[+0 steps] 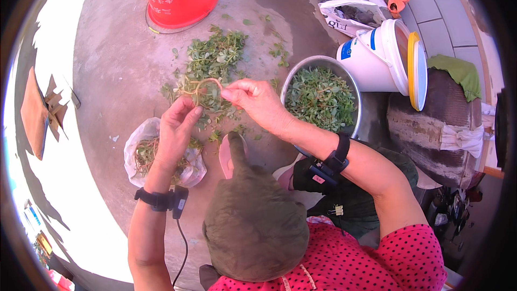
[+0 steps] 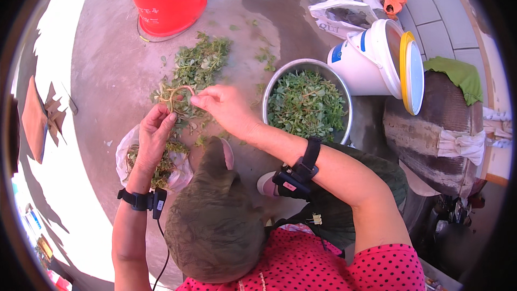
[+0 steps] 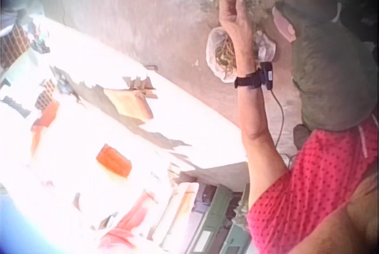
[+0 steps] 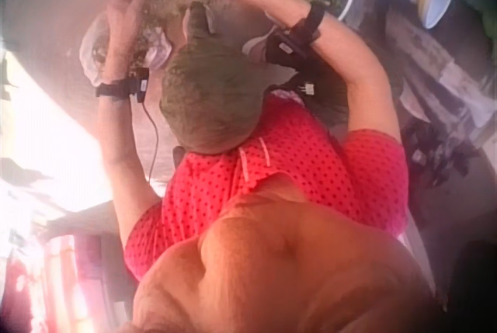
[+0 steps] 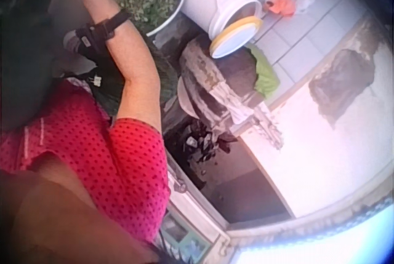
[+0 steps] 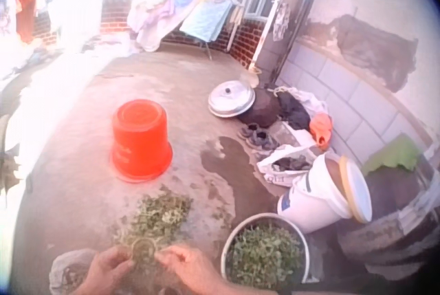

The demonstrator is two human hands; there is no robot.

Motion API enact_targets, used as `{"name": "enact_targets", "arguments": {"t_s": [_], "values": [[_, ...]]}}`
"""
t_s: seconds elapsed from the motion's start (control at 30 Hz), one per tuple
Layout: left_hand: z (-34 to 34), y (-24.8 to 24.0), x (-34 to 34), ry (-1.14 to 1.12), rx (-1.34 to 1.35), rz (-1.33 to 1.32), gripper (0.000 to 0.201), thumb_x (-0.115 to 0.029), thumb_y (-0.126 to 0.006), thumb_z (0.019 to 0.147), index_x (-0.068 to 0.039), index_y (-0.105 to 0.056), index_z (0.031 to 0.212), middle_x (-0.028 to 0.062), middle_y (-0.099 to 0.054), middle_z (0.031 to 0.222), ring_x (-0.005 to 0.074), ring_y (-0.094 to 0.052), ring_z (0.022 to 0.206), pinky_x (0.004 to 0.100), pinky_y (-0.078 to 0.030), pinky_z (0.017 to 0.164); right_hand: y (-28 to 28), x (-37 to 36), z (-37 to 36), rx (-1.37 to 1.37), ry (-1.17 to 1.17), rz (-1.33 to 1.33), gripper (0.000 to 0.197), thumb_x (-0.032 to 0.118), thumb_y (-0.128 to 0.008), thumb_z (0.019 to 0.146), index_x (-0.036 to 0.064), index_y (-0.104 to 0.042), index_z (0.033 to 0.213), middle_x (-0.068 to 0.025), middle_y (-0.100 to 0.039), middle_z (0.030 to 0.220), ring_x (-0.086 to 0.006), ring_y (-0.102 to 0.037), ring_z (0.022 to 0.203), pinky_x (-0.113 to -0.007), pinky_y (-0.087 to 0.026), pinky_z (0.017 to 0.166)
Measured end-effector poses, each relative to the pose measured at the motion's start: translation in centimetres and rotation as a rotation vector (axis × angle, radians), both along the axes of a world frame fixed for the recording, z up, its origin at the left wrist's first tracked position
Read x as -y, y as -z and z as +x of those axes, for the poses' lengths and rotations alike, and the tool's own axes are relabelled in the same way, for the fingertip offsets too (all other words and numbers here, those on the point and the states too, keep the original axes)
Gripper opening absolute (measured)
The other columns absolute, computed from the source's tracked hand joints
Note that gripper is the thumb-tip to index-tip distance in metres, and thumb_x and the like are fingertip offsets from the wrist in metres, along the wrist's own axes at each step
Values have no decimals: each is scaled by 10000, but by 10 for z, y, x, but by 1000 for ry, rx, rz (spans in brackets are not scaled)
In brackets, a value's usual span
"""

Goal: The person picks leaves and stems from small plants by hand, placing the edible parts into a metal bowl and the waste into a plastic bag or onto the ground.

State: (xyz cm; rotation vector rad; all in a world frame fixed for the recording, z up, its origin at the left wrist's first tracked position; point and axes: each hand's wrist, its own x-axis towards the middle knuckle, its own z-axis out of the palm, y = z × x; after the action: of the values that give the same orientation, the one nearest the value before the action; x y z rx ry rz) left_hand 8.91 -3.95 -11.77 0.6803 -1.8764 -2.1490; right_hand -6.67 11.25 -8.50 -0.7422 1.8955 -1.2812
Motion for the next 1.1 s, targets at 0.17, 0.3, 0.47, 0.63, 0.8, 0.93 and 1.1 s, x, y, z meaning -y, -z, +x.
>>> {"name": "enact_targets", "arguments": {"t_s": [0.17,0.3,0.47,0.63,0.8,0.93,1.1], "values": [[7,-15,-26,-50,-14,-511,132,-23,-687,813,27,-600,899,127,-635,1044,173,-615,915,292,-486,765,3,14,16,975,279,-153,272,298,-656,892,79,-628,1050,-3,-627,901,-118,-587,853,-282,-478,768],[4,-20,-37,-32,57,-383,121,-67,-719,795,6,-668,877,89,-679,850,162,-624,784,294,-489,745,8,16,22,1032,219,-299,237,276,-684,870,93,-613,1003,-1,-629,916,-110,-589,894,-282,-474,790],[9,-26,-31,-12,160,-410,186,-119,-746,788,22,-683,891,93,-672,816,163,-632,709,292,-501,685,9,14,21,722,114,-214,147,232,-680,857,103,-640,915,15,-613,868,-83,-547,815,-259,-424,724],[12,-52,-14,-215,126,-1006,528,-140,-806,664,-24,-603,1137,127,-612,1038,298,-596,934,380,-479,811,5,8,15,503,105,-110,155,228,-668,864,82,-642,908,14,-609,828,-83,-545,770,-246,-423,691],[-7,-36,-10,283,30,-955,333,-135,-618,834,-35,-534,1140,127,-610,1016,311,-562,988,477,-382,930,-4,14,17,557,78,-113,169,209,-642,881,42,-667,879,0,-614,821,-80,-542,750,-228,-423,666],[-6,-35,-3,367,-32,-909,261,-69,-558,850,-3,-522,1100,195,-579,945,365,-552,926,467,-415,855,-2,11,7,181,-20,-72,225,185,-620,887,-17,-678,808,-34,-612,797,-91,-551,734,-238,-432,649],[-8,-22,-4,277,99,-947,121,-93,-505,892,16,-485,942,149,-532,715,329,-565,664,426,-426,584,-1,12,15,239,44,-64,250,180,-618,879,-38,-676,774,-52,-610,786,-111,-565,702,-262,-452,616]]}}
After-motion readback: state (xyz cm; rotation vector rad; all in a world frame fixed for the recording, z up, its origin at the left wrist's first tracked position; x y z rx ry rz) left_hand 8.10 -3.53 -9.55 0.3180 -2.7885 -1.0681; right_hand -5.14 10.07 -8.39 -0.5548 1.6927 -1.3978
